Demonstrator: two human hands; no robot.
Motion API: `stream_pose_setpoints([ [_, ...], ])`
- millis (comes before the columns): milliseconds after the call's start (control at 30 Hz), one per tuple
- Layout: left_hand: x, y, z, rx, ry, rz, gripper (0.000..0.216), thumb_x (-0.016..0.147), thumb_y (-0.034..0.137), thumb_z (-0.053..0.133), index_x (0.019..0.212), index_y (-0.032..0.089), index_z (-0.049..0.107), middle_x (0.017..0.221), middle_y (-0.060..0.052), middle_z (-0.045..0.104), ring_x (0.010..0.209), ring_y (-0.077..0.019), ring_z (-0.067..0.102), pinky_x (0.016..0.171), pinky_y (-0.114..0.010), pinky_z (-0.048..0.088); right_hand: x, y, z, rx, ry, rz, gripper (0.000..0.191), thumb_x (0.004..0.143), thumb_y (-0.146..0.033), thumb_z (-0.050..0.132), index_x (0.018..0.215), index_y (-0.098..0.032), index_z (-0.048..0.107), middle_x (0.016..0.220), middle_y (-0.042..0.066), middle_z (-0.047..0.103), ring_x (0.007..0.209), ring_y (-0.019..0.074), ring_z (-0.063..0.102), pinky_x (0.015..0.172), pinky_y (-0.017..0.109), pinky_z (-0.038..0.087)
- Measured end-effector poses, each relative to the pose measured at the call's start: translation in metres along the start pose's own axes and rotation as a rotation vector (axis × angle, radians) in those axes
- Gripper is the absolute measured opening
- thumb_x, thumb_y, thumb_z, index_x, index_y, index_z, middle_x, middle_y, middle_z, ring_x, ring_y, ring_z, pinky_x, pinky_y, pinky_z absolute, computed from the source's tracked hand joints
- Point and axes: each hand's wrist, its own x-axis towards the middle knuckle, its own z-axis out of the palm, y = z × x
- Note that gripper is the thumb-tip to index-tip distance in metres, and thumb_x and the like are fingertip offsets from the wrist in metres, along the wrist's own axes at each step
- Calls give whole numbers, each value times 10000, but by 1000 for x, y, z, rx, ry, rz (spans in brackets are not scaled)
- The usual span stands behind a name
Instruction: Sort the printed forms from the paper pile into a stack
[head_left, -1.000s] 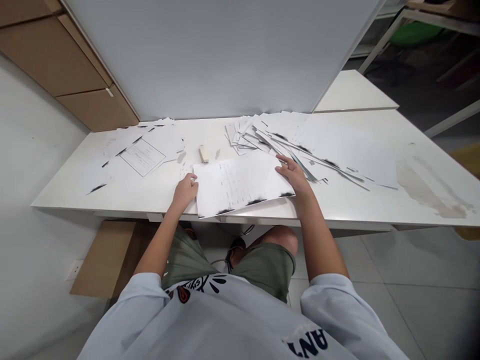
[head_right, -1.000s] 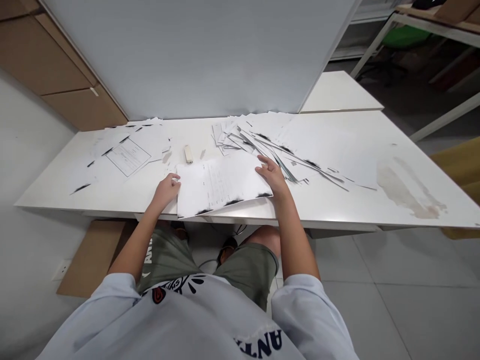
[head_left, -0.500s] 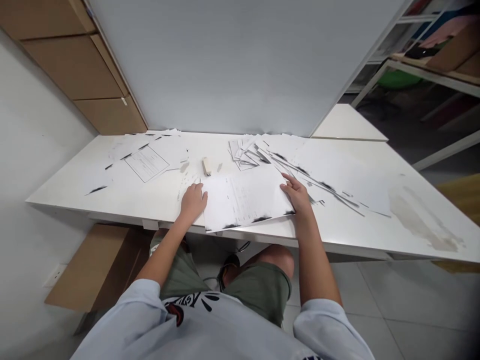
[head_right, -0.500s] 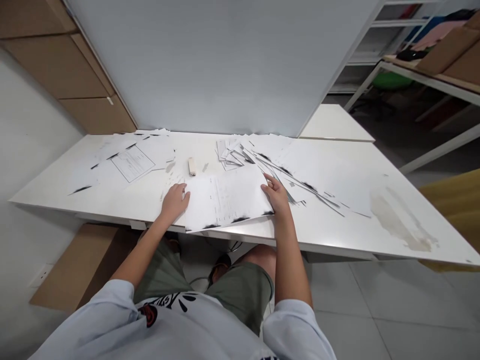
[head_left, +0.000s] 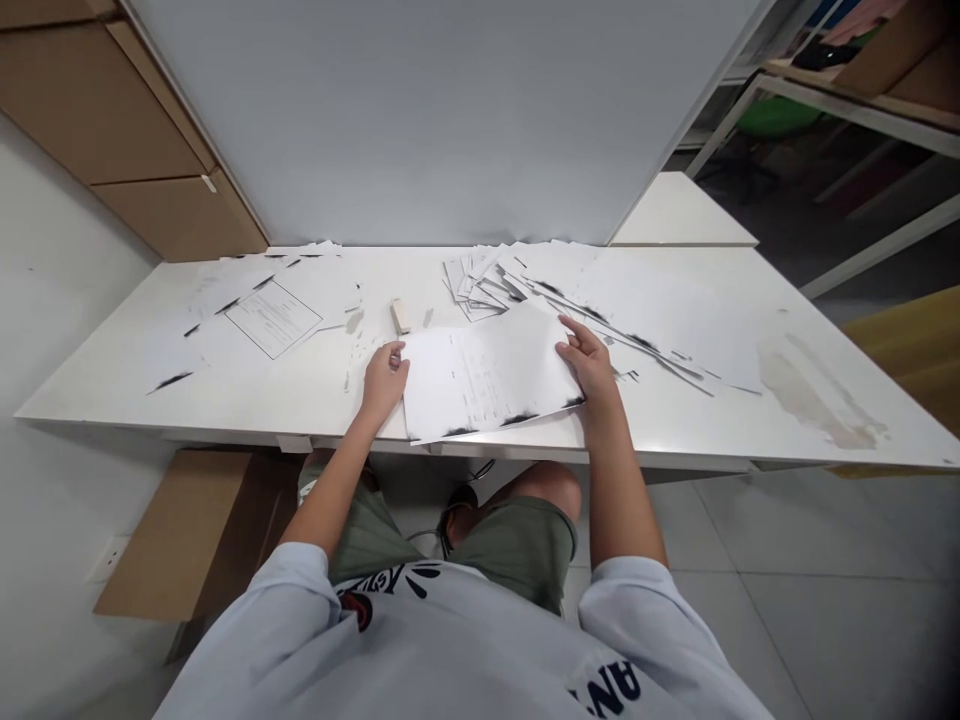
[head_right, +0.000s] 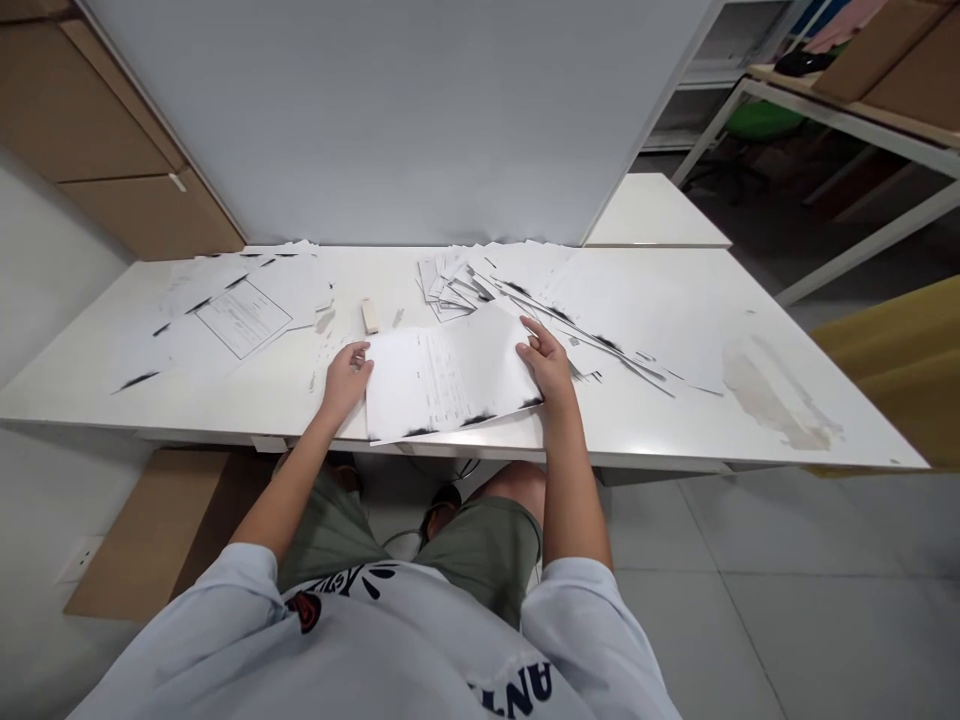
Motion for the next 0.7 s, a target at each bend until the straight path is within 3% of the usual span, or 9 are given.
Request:
stream_pose_setpoints([
  [167, 1, 1, 6, 286, 7, -12, 350, 876, 266, 544, 1219, 232, 606, 1272, -146, 591, 1237, -345, 497, 1053, -521, 379, 5, 7, 4, -29, 12, 34, 550, 629, -435, 674, 1161, -298, 643, 652, -58, 290, 593, 148, 338, 655, 326, 428],
  [267, 1, 2, 7, 365, 20, 14, 346, 873, 306, 565, 1207, 234, 622, 1416, -156, 505, 1323, -392, 405, 1066, -576, 345, 9, 12, 2, -30, 66, 50, 550, 619, -419, 680, 1153, -288, 656, 647, -56, 331, 618, 153, 398, 693, 338, 456],
  [433, 26, -1, 1, 300, 75, 144, 414, 916, 216, 443, 1308, 196, 574, 1418, -138, 519, 1346, -301, 425, 1146, -474, 330, 13, 23, -2, 4, 72, 69, 522, 613, -386, 716, 1123, -275, 687, 665, -43, 454, 662, 156, 493, 718, 339, 494],
  [567, 59, -13, -9, 229, -115, 345, 547, 905, 140, 376, 1427, 252, 491, 1532, -51, 441, 1408, -206, 389, 1187, -375, 308, 19, 33, -9, 32, 59, 93, 501, 591, -379, 755, 1079, -278, 706, 631, -52, 456, 619, 151, 498, 691, 349, 514],
  [700, 75, -28, -15, 105, -248, 381, 595, 875, 81, 373, 1406, 301, 527, 1561, 1, 414, 1440, -169, 368, 1204, -341, 277, 24, 40, -16, 44, 89, 97, 490, 580, -392, 774, 1050, -272, 709, 700, -16, 541, 725, 188, 561, 734, 374, 519],
])
